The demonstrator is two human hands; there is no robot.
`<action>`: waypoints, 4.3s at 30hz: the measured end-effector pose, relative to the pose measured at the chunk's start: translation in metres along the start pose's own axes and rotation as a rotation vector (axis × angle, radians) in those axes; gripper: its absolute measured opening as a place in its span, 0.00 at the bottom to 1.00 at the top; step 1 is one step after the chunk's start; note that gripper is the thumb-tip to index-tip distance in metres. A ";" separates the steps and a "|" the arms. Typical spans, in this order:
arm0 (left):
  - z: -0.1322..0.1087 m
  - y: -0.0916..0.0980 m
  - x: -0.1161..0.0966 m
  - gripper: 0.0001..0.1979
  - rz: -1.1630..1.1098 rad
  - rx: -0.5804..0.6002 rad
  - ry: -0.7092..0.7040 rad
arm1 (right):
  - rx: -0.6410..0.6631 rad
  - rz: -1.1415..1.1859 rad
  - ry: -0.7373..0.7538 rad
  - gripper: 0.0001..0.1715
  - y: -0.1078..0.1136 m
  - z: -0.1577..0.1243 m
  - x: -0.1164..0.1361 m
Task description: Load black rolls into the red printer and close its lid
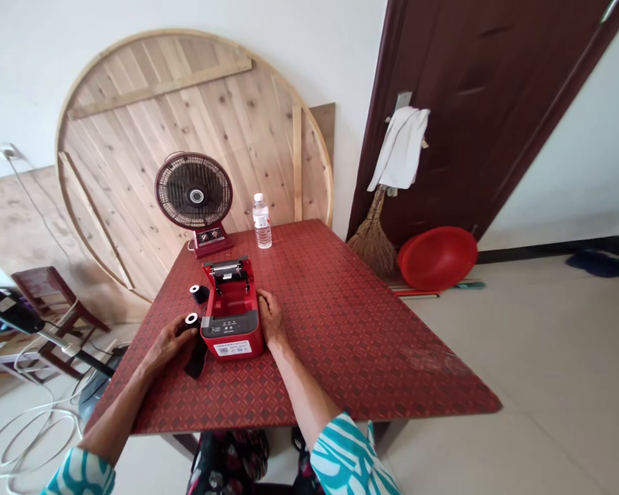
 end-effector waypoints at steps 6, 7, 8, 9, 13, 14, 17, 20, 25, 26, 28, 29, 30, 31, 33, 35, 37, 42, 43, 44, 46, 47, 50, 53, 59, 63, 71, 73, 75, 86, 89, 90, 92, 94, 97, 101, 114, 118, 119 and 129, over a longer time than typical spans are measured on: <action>0.000 0.018 -0.025 0.34 -0.311 -0.182 -0.040 | 0.009 -0.007 0.013 0.22 0.000 0.000 0.002; 0.001 0.015 -0.036 0.34 -0.309 -0.170 -0.069 | 0.011 -0.008 0.017 0.22 -0.001 0.000 0.002; 0.002 0.009 -0.048 0.32 -0.271 -0.134 -0.109 | 0.010 -0.010 0.021 0.22 -0.001 0.000 0.003; 0.003 0.000 -0.062 0.30 -0.190 -0.070 -0.153 | 0.007 -0.011 0.025 0.21 -0.002 0.000 0.003; 0.014 -0.055 -0.106 0.22 0.346 0.181 -0.384 | -0.010 -0.003 0.047 0.19 -0.003 0.001 0.002; 0.018 -0.068 -0.110 0.21 0.453 0.228 -0.404 | -0.007 0.000 0.050 0.19 -0.004 0.000 0.002; 0.032 -0.097 -0.110 0.17 0.761 0.330 -0.379 | -0.006 -0.002 0.060 0.19 -0.005 0.000 0.004; 0.046 -0.111 -0.101 0.16 1.083 0.389 -0.293 | -0.025 -0.019 0.074 0.17 -0.005 0.001 0.006; 0.066 -0.127 -0.085 0.16 1.319 0.613 -0.158 | -0.021 -0.035 0.058 0.18 -0.005 0.001 0.008; 0.069 -0.129 -0.082 0.16 1.307 0.660 -0.135 | -0.017 -0.039 0.056 0.18 -0.005 0.001 0.009; 0.074 -0.129 -0.081 0.17 1.232 0.732 -0.122 | -0.010 -0.043 0.057 0.18 -0.005 0.000 0.010; 0.073 -0.129 -0.082 0.17 1.168 0.761 -0.136 | -0.006 -0.042 0.059 0.18 -0.005 0.000 0.010; 0.071 -0.127 -0.084 0.16 1.083 0.776 -0.161 | -0.005 -0.041 0.060 0.18 -0.005 0.000 0.011; 0.067 -0.124 -0.087 0.15 0.987 0.764 -0.188 | -0.006 -0.040 0.062 0.18 -0.005 0.000 0.011; 0.056 -0.113 -0.092 0.15 0.790 0.646 -0.227 | -0.007 -0.039 0.065 0.18 -0.004 0.001 0.012; 0.041 -0.098 -0.092 0.18 0.614 0.475 -0.266 | -0.011 -0.035 0.064 0.17 -0.004 0.001 0.011; 0.022 -0.089 -0.087 0.20 0.448 0.385 -0.364 | -0.014 -0.029 0.058 0.18 -0.004 0.000 0.010; -0.011 -0.077 -0.065 0.22 0.246 0.206 -0.677 | -0.023 0.006 -0.017 0.22 -0.002 0.000 0.004; -0.013 -0.077 -0.062 0.22 0.270 0.183 -0.712 | -0.025 0.024 -0.031 0.23 -0.002 0.002 0.005; -0.014 -0.077 -0.059 0.22 0.303 0.163 -0.751 | -0.023 0.041 -0.027 0.25 -0.003 0.007 0.008; -0.017 -0.077 -0.059 0.23 0.396 0.132 -0.833 | -0.016 0.068 0.021 0.28 -0.006 0.019 0.024; -0.018 -0.077 -0.060 0.23 0.441 0.111 -0.879 | -0.009 0.075 0.052 0.29 -0.009 0.026 0.035; -0.024 -0.076 -0.065 0.24 0.539 0.041 -0.980 | 0.052 0.058 0.129 0.28 -0.017 0.046 0.069; -0.027 -0.075 -0.065 0.25 0.592 0.000 -1.024 | 0.078 -0.014 0.178 0.26 -0.015 0.047 0.087; -0.028 -0.073 -0.062 0.23 0.605 -0.047 -1.057 | 0.026 -0.091 0.292 0.26 0.007 0.000 0.071; -0.023 -0.069 -0.057 0.29 0.594 -0.077 -0.949 | 0.023 -0.077 0.256 0.24 0.009 -0.018 0.058; -0.018 -0.069 -0.048 0.30 0.595 -0.084 -0.851 | 0.017 -0.067 0.273 0.23 0.009 -0.017 0.056; -0.018 -0.069 -0.047 0.30 0.590 -0.084 -0.859 | 0.026 -0.074 0.280 0.23 0.009 -0.018 0.055; -0.019 -0.069 -0.046 0.30 0.582 -0.093 -0.861 | 0.037 -0.075 0.273 0.22 0.008 -0.019 0.054; -0.013 -0.048 -0.042 0.27 -0.019 -0.218 -0.444 | -0.033 -0.024 0.020 0.26 0.007 -0.012 0.023; -0.009 -0.054 -0.038 0.24 -0.157 -0.156 -0.274 | -0.015 -0.042 -0.016 0.25 0.004 -0.008 0.013; -0.008 -0.055 -0.037 0.24 -0.186 -0.143 -0.249 | -0.007 -0.047 -0.010 0.25 0.003 -0.008 0.011; -0.006 -0.056 -0.034 0.24 -0.258 -0.123 -0.216 | 0.006 -0.060 0.007 0.24 0.002 -0.007 0.011; -0.004 -0.056 -0.029 0.26 -0.349 -0.097 -0.159 | 0.008 -0.065 0.019 0.24 0.001 -0.006 0.012; -0.002 -0.055 -0.021 0.32 -0.435 -0.050 -0.039 | 0.014 -0.053 0.027 0.23 0.002 -0.006 0.015; -0.001 -0.057 -0.017 0.38 -0.449 -0.002 0.060 | 0.022 -0.060 0.014 0.22 0.002 -0.006 0.016; -0.001 -0.061 -0.019 0.39 -0.564 0.105 0.088 | 0.026 -0.053 -0.016 0.24 0.002 -0.006 0.009; -0.001 -0.062 -0.017 0.39 -0.600 0.118 0.112 | 0.016 -0.068 -0.022 0.24 0.003 -0.007 0.012; -0.001 -0.062 -0.017 0.40 -0.608 0.120 0.123 | 0.016 -0.070 -0.025 0.23 0.003 -0.007 0.012; 0.000 -0.063 -0.014 0.40 -0.624 0.109 0.200 | 0.001 -0.080 -0.019 0.24 0.005 -0.009 0.011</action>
Point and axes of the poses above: each hand's wrist, its own z-axis towards the middle knuckle, its own y-axis out of the back of the hand, x = y × z, the point moved 5 cm from there along z, towards the middle knuckle, and after that the axes turned 9 degrees about -z, right-handed, at the moved point
